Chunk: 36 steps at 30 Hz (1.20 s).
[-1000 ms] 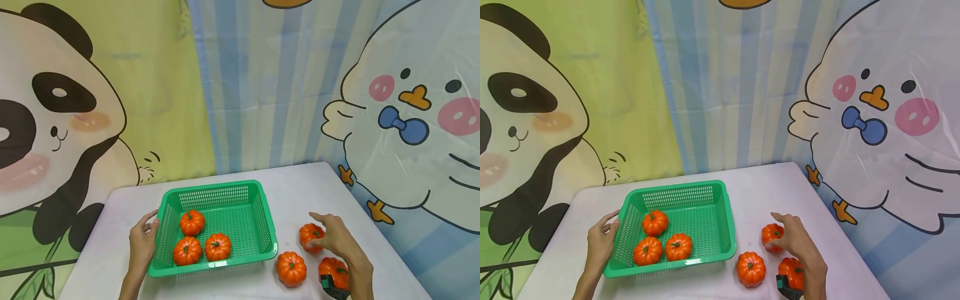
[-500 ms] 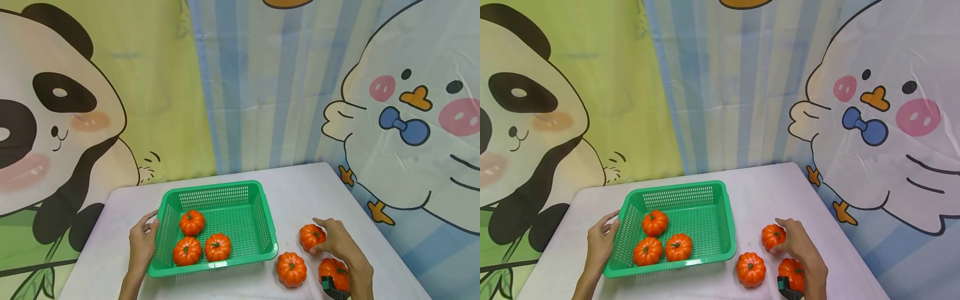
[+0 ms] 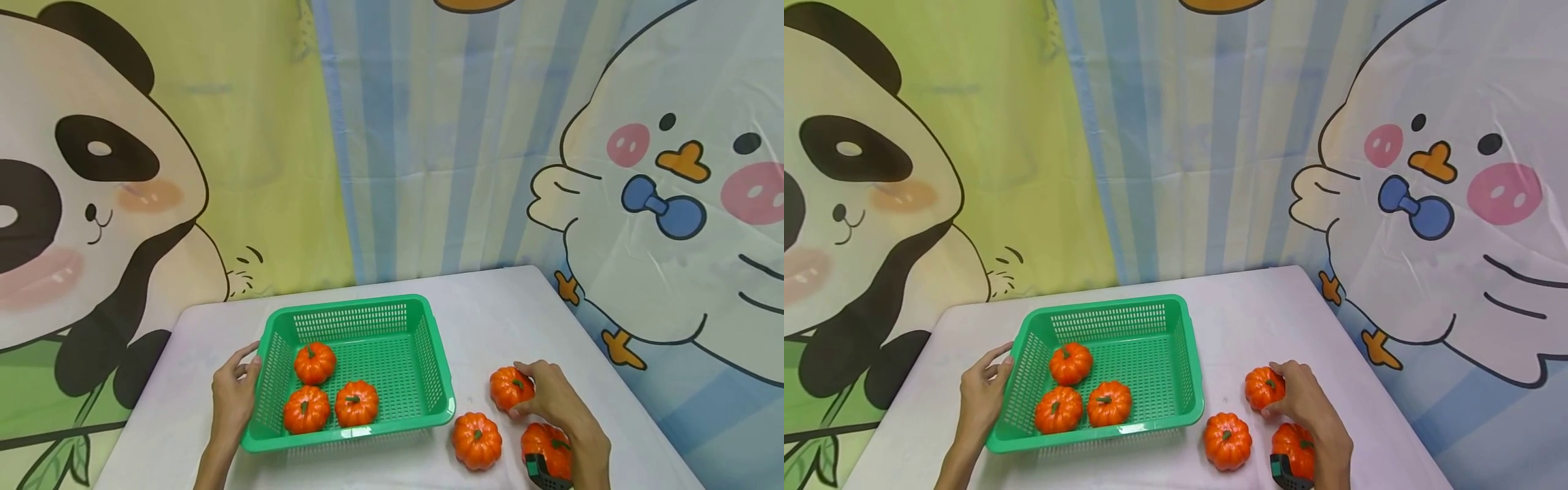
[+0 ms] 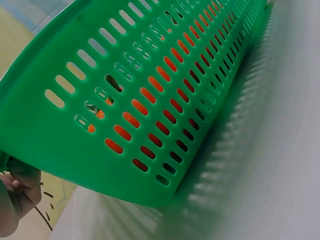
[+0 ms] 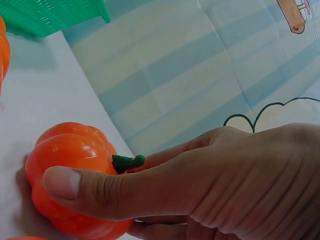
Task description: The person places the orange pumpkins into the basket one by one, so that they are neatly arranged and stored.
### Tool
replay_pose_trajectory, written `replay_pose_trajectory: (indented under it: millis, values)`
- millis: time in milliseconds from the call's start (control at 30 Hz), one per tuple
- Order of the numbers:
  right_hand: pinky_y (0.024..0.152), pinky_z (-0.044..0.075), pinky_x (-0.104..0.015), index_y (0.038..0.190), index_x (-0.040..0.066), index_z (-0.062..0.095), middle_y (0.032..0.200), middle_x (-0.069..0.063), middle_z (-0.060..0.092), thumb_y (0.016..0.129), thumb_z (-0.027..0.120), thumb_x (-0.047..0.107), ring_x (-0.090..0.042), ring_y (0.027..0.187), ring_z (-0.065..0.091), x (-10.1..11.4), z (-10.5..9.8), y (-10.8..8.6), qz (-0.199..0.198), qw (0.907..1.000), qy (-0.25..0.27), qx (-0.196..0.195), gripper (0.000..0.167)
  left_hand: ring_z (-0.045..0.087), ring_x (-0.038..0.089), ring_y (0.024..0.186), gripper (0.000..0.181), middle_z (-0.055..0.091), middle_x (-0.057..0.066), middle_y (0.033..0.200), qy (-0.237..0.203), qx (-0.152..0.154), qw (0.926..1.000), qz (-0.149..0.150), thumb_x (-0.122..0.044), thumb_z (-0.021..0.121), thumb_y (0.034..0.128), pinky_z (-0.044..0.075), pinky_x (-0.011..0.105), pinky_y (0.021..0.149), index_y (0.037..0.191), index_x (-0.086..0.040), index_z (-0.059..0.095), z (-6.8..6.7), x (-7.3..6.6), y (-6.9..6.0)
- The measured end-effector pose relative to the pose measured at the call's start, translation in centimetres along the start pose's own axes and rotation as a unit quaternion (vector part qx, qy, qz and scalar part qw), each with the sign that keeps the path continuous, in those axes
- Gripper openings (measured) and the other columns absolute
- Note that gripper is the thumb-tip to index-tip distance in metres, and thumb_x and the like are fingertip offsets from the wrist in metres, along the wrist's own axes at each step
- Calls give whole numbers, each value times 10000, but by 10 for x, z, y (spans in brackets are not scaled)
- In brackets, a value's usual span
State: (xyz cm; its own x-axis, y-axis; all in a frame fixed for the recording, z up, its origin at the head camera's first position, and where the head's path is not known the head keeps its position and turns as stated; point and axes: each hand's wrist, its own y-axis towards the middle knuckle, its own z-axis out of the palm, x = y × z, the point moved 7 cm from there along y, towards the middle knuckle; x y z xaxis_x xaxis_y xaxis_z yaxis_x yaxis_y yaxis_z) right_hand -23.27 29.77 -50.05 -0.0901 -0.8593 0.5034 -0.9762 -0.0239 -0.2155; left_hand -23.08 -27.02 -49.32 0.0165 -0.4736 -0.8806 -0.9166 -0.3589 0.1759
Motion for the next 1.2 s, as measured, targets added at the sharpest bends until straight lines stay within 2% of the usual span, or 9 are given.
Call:
replay_pose_trajectory:
  millis: [267,533,800,1000,1200]
  values:
    - [1132,485,-678,1462,-78,633,1350,-237,734,696,1039,187,-375,1210,673,-2,4,-1,-26,10000,27,66,907,701,53,563,375,786,295,966,-23,40,10000,-17,-161,583,1136,558,253,528,1482,-28,643,1,3,-2]
    - [1102,534,-630,1444,-59,663,1322,-204,755,717,1024,136,-342,1186,699,4,2,-3,-223,9997,77,-46,834,697,38,560,376,789,301,979,-11,22,10000,35,-168,576,1139,550,252,522,1480,-27,646,0,2,-1]
    - [1121,502,-664,1474,-45,642,1356,-204,729,732,1018,161,-350,1208,633,9,-1,-4,-167,9998,99,-33,857,705,12,577,379,788,317,996,-29,43,10000,20,-165,573,1139,560,248,533,1484,-24,641,0,1,-1]
    - [1060,532,-648,1490,-48,625,1324,-194,720,750,1008,169,-338,1165,594,21,-10,-11,-434,9986,254,-192,861,700,24,573,377,790,306,984,40,5,10000,11,-166,573,1139,549,250,530,1483,-30,644,0,0,-1]
    - [1057,543,-651,1480,-56,631,1313,-183,751,743,1011,171,-330,1163,643,31,-16,-15,-706,9969,209,-265,860,700,26,568,374,792,299,981,28,-21,10000,26,-163,579,1135,539,251,520,1482,-39,649,0,-1,0]
